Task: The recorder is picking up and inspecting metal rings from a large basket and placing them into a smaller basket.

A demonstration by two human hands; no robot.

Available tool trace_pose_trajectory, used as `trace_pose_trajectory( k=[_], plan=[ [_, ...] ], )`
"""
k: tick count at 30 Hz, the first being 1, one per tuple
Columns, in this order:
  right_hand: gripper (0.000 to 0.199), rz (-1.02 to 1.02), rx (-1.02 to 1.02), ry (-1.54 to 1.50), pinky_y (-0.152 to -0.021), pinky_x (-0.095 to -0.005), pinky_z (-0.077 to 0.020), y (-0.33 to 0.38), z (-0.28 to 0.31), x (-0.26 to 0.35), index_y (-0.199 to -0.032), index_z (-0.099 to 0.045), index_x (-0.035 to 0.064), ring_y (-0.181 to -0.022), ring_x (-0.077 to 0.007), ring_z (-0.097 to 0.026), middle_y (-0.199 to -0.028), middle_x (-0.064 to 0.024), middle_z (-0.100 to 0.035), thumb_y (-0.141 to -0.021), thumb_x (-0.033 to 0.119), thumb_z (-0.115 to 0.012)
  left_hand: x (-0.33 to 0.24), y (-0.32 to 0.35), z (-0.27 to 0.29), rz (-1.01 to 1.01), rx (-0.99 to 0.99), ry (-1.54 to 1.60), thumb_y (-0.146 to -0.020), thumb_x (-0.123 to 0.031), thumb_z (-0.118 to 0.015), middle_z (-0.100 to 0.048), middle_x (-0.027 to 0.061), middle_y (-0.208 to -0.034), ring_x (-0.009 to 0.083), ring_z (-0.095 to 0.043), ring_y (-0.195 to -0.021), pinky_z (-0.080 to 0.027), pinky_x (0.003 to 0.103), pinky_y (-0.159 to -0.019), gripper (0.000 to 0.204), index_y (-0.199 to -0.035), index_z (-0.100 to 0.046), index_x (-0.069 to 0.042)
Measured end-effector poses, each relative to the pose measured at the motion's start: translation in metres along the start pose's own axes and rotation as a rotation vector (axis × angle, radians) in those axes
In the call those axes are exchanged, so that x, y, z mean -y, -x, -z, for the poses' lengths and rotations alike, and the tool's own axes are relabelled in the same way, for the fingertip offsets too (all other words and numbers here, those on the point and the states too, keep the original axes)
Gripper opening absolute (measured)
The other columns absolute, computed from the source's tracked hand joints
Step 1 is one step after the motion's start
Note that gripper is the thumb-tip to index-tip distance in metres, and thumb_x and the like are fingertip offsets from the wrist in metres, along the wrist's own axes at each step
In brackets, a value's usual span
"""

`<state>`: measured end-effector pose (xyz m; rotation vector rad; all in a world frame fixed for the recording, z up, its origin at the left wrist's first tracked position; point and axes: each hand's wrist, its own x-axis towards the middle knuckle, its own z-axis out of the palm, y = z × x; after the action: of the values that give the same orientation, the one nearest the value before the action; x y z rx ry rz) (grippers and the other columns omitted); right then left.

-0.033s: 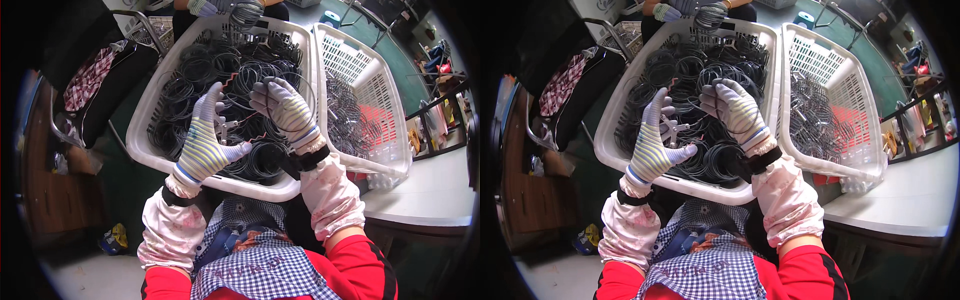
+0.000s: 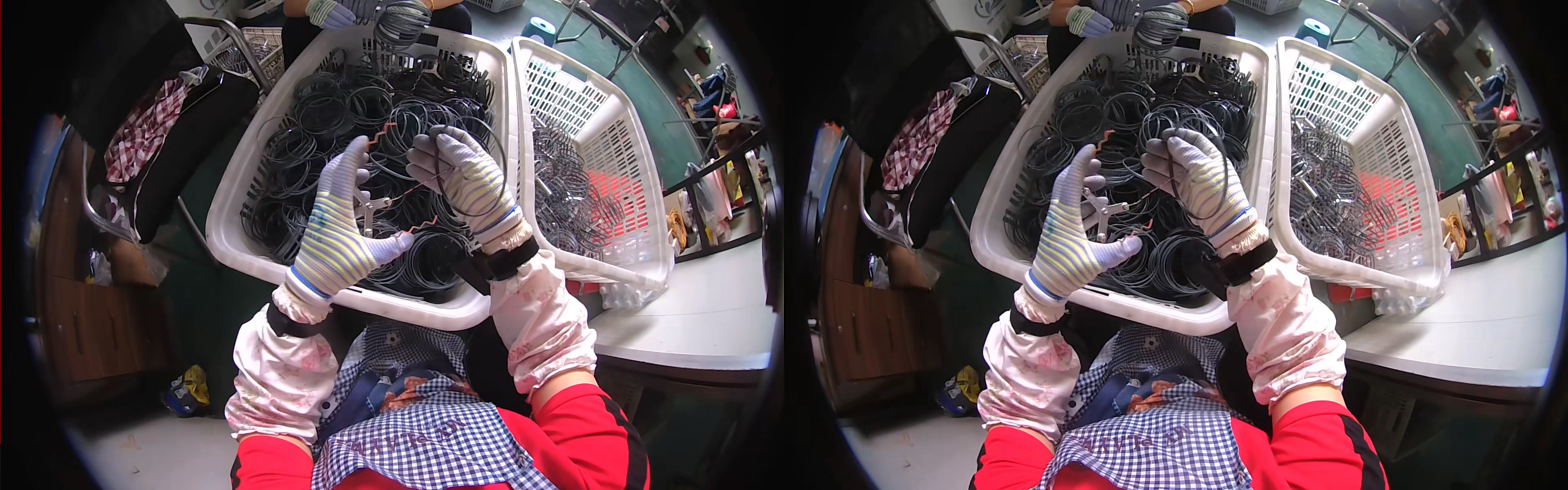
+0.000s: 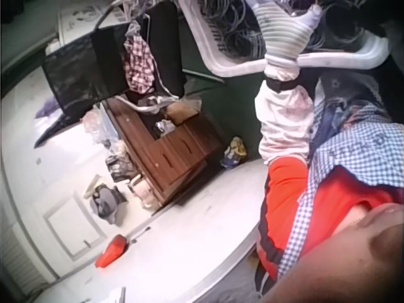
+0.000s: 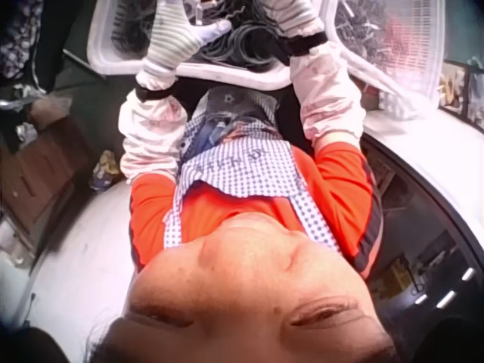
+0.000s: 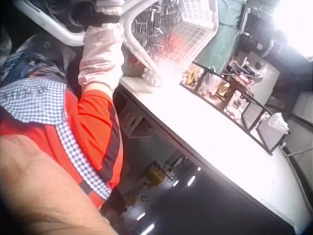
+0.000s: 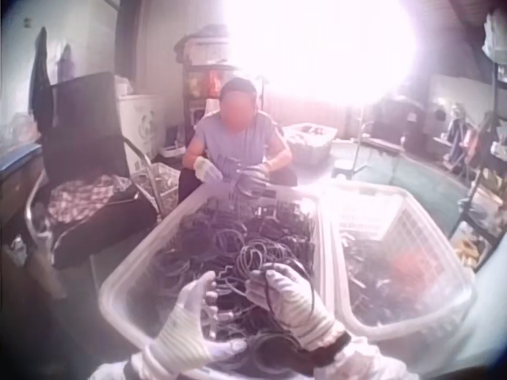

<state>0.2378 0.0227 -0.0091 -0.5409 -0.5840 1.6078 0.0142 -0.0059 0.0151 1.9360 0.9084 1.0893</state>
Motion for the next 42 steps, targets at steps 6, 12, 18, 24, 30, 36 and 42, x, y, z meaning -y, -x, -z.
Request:
trace_pose_trajectory(
  k=[6,12,18,24,30,36,42],
  plan=[
    [0.021,0.042,-0.132,0.215,-0.092,-0.0353,-0.0563,0.007,-0.021,-0.007,-0.117,-0.061,0.0043,-0.098,-0.0211,-0.069,-0.105,-0.01,-0.07,-0.098,0.012,-0.063,-0.004,-0.009,-0.008,-0.109,0.049,-0.253,-0.064,-0.028,-0.093,-0.043,0.0123,-0.135,0.0232,-0.05,-0.115,-0.052,0.036,-0.099,0.105,-0.152,-0.037,-0.012],
    [0.02,0.206,-0.147,0.797,-0.075,-0.0233,-0.0518,0.006,-0.022,-0.027,-0.112,-0.07,0.0014,-0.081,-0.0085,-0.063,-0.093,-0.0039,-0.073,-0.095,0.011,-0.065,-0.008,-0.007,-0.015,-0.03,0.041,-0.096,-0.063,-0.025,-0.094,-0.043,0.0102,-0.138,0.0209,-0.051,-0.114,-0.048,0.033,-0.099,0.11,-0.154,-0.034,-0.015],
    [0.027,0.275,-0.145,0.87,-0.08,-0.0235,-0.0502,0.008,-0.021,-0.014,-0.121,-0.069,0.0037,-0.087,-0.0059,-0.06,-0.098,-0.0022,-0.071,-0.097,0.018,-0.064,-0.01,-0.009,0.002,0.112,0.053,0.13,-0.066,-0.016,-0.092,-0.038,0.0159,-0.149,0.0178,-0.051,-0.118,-0.049,0.033,-0.097,0.1,-0.15,-0.04,-0.014],
    [0.074,0.239,0.282,0.886,-0.115,-0.0342,-0.0342,0.032,-0.033,-0.005,-0.151,-0.041,0.0074,-0.134,-0.017,-0.046,-0.147,-0.0068,-0.05,-0.089,0.026,-0.077,0.001,-0.012,0.024,0.493,-0.201,0.813,-0.087,-0.038,-0.077,-0.049,0.0136,-0.127,0.022,-0.065,-0.096,-0.058,0.032,-0.079,0.069,-0.142,-0.045,-0.011],
    [0.082,0.625,0.238,1.228,-0.109,-0.0356,-0.042,0.026,-0.034,-0.018,-0.145,-0.048,0.0053,-0.126,-0.0206,-0.055,-0.136,-0.0111,-0.059,-0.076,0.026,-0.087,0.008,-0.012,0.026,0.647,-0.177,1.146,-0.091,-0.052,-0.068,-0.031,0.031,-0.147,0.0376,-0.067,-0.105,-0.064,0.041,-0.08,0.083,-0.149,-0.029,-0.006],
    [0.068,0.589,0.23,1.012,-0.102,-0.033,-0.0473,0.027,-0.031,-0.014,-0.139,-0.054,0.0046,-0.116,-0.017,-0.06,-0.125,-0.0094,-0.066,-0.079,0.021,-0.084,-0.001,-0.011,0.028,0.457,0.022,1.092,-0.089,-0.039,-0.073,-0.041,0.0241,-0.141,0.0408,-0.063,-0.113,-0.06,0.05,-0.086,0.085,-0.152,-0.023,-0.012],
    [0.065,0.668,0.215,1.077,-0.1,-0.0319,-0.0483,0.029,-0.031,-0.007,-0.136,-0.058,0.0057,-0.112,-0.0178,-0.062,-0.122,-0.009,-0.067,-0.078,0.02,-0.084,-0.002,-0.007,0.028,0.264,0.078,1.013,-0.088,-0.028,-0.077,-0.044,0.017,-0.146,0.0421,-0.058,-0.123,-0.056,0.05,-0.097,0.087,-0.153,-0.02,-0.017]
  ],
)
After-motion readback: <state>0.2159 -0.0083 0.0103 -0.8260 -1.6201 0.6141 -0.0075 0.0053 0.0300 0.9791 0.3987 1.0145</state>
